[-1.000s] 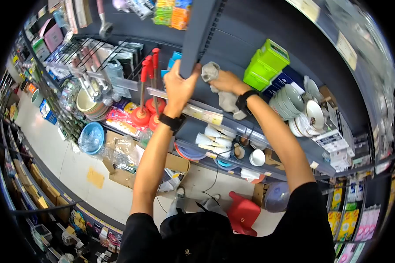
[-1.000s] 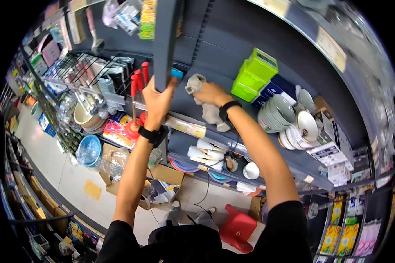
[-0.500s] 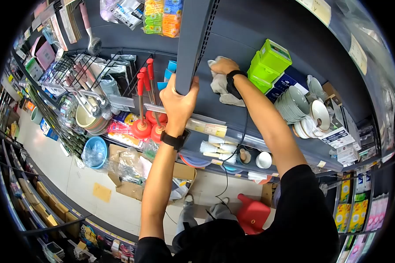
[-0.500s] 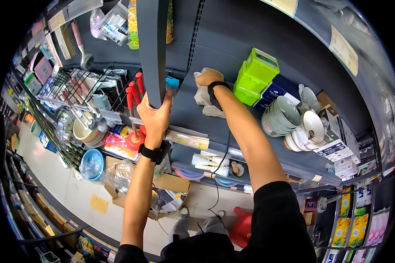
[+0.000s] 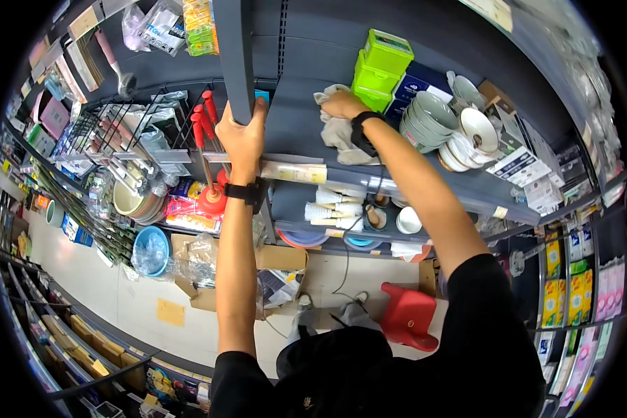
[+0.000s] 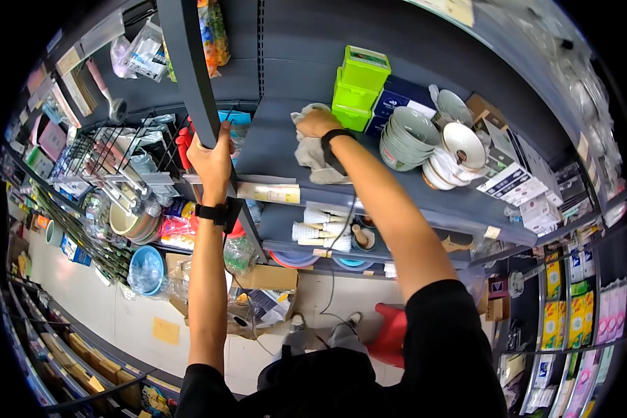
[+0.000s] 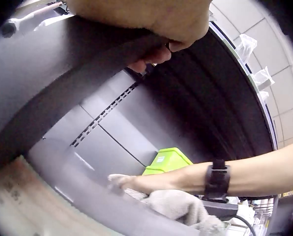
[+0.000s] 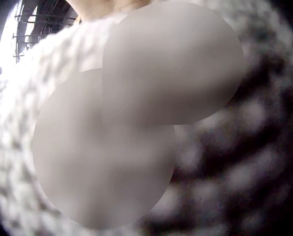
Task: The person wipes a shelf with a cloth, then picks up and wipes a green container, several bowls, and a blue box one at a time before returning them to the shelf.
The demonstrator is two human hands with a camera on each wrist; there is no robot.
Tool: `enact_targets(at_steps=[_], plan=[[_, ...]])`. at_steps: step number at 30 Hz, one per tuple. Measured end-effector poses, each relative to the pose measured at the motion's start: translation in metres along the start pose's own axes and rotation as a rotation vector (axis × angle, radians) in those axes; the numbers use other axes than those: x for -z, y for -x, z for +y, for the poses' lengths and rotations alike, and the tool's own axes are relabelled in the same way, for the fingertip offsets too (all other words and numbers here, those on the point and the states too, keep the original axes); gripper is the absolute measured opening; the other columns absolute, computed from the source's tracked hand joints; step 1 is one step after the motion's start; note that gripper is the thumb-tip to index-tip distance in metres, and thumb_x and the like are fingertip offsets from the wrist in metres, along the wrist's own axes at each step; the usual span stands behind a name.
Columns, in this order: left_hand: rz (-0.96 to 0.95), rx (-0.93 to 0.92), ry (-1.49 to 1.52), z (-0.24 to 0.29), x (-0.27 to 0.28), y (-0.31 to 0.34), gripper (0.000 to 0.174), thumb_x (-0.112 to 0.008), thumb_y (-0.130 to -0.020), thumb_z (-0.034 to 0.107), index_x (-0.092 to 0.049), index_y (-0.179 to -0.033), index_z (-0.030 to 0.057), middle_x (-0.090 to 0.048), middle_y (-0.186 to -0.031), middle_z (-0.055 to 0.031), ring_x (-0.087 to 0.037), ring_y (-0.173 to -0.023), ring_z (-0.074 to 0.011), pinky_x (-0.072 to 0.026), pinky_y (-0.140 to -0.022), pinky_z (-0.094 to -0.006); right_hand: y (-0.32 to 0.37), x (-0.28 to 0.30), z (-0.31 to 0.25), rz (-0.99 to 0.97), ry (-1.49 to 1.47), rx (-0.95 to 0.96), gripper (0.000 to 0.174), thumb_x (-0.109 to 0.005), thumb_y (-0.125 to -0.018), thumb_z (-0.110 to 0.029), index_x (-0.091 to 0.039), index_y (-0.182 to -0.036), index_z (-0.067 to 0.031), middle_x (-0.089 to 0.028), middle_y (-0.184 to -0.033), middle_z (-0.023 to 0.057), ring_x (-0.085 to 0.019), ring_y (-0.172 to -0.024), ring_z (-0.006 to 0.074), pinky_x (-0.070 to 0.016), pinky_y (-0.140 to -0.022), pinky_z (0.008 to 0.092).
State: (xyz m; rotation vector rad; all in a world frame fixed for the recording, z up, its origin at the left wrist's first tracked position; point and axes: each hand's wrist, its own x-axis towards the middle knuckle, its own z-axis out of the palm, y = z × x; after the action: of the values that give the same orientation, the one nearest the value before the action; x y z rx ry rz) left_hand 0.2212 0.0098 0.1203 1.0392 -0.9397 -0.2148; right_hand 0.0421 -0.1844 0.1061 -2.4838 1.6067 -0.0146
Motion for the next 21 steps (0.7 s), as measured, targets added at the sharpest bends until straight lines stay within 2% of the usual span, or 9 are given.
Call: enact_targets(at_steps=[6, 8, 10, 11, 13, 14, 17, 20, 21], plan=[[0.0, 0.007, -0.012, 0.013, 0.002, 0.001, 0.019, -0.071, -0.087, 0.015, -0.061, -0.08, 0.0006, -0.06, -0.06, -0.0005, -0.053, -0.055, -0.0055, -0.0419, -0.052, -0.0245, 0.079, 0.016, 0.012, -0.078, -0.018, -0.044, 0.059, -0.052, -0.084, -0.045, -0.066, -0.119, 0.0006, -0.061, -0.128, 0.0226, -0.06, -0.116, 0.0366, -0.0463, -0.098, 0.04], [-0.02, 0.04, -0.028, 0.019, 0.003, 0.005, 0.022, -0.072, -0.087, 0.019, -0.062, -0.084, 0.0003, -0.062, -0.06, -0.0028, -0.056, -0.053, -0.0109, -0.0432, -0.052, -0.027, 0.089, 0.021, 0.022, -0.069, -0.033, -0.029, 0.058, -0.054, -0.084, -0.046, -0.067, -0.114, 0.0025, -0.063, -0.123, 0.0249, -0.062, -0.11, 0.0384, -0.0483, -0.094, 0.0407], [0.049, 0.036, -0.28, 0.044, 0.005, 0.014, 0.029, -0.072, -0.087, 0.021, -0.061, -0.097, -0.003, -0.066, -0.077, -0.0123, -0.064, -0.072, -0.024, -0.0483, -0.067, -0.0352, 0.096, 0.015, 0.03, -0.065, -0.051, -0.005, 0.059, -0.056, -0.083, -0.047, -0.069, -0.109, 0.0044, -0.064, -0.118, 0.0272, -0.065, -0.104, 0.0402, -0.0503, -0.09, 0.0414], [0.124, -0.209, -0.549, 0.017, 0.009, 0.023, 0.043, -0.072, -0.084, 0.017, -0.054, -0.114, -0.0075, -0.058, -0.108, -0.0252, -0.056, -0.101, -0.0346, -0.0423, -0.092, -0.0449, 0.094, 0.011, 0.033, -0.016, -0.061, 0.02, 0.059, -0.056, -0.082, -0.046, -0.069, -0.108, 0.0046, -0.064, -0.117, 0.0272, -0.064, -0.104, 0.0401, -0.0503, -0.09, 0.0411], [0.235, -0.349, -0.565, 0.05, 0.0, 0.061, 0.049, -0.066, -0.082, 0.006, -0.047, -0.125, -0.007, -0.051, -0.12, -0.0225, -0.049, -0.113, -0.0352, -0.0378, -0.099, -0.0434, 0.084, 0.004, 0.035, -0.038, -0.09, -0.06, 0.066, -0.06, -0.081, -0.049, -0.064, -0.121, 0.003, -0.058, -0.132, 0.0225, -0.058, -0.12, 0.0353, -0.0456, -0.101, 0.0392], [0.125, -0.325, -0.372, 0.073, -0.013, 0.079, 0.051, -0.066, -0.082, 0.005, -0.046, -0.128, -0.0041, -0.051, -0.124, -0.0201, -0.05, -0.115, -0.0329, -0.0397, -0.099, -0.0406, 0.084, 0.003, 0.03, -0.065, -0.097, -0.171, 0.068, -0.06, -0.081, -0.052, -0.062, -0.126, 0.0003, -0.057, -0.134, 0.0203, -0.057, -0.122, 0.0347, -0.0448, -0.102, 0.041], [-0.316, -0.183, -0.188, 0.091, -0.083, 0.081, 0.06, -0.073, -0.085, 0.02, -0.044, -0.133, -0.0025, -0.051, -0.132, -0.0203, -0.053, -0.123, -0.0308, -0.0462, -0.097, -0.039, 0.116, 0.022, 0.022, -0.038, -0.219, -0.072, 0.068, -0.058, -0.082, -0.054, -0.06, -0.128, -0.0041, -0.057, -0.136, 0.019, -0.056, -0.123, 0.0334, -0.0448, -0.102, 0.0432], [-0.522, 0.139, -0.11, 0.081, -0.166, 0.012, 0.091, -0.081, -0.074, 0.049, -0.041, -0.124, -0.0155, -0.051, -0.122, -0.0369, -0.054, -0.118, -0.0413, -0.0481, -0.094, -0.0443, 0.088, -0.013, 0.039, 0.09, -0.164, 0.044, 0.056, -0.061, -0.078, -0.045, -0.068, -0.118, -0.0065, -0.064, -0.126, 0.0178, -0.063, -0.114, 0.033, -0.05, -0.095, 0.0417], [-0.484, -0.001, -0.304, 0.058, -0.197, -0.012, 0.096, -0.083, -0.069, 0.054, -0.043, -0.126, -0.0124, -0.045, -0.131, -0.0378, -0.05, -0.122, -0.0445, -0.0476, -0.095, -0.0472, 0.087, -0.013, 0.039, 0.094, -0.172, 0.032, 0.055, -0.061, -0.077, -0.043, -0.068, -0.117, -0.0061, -0.065, -0.123, 0.018, -0.064, -0.112, 0.0333, -0.0506, -0.094, 0.0409]])
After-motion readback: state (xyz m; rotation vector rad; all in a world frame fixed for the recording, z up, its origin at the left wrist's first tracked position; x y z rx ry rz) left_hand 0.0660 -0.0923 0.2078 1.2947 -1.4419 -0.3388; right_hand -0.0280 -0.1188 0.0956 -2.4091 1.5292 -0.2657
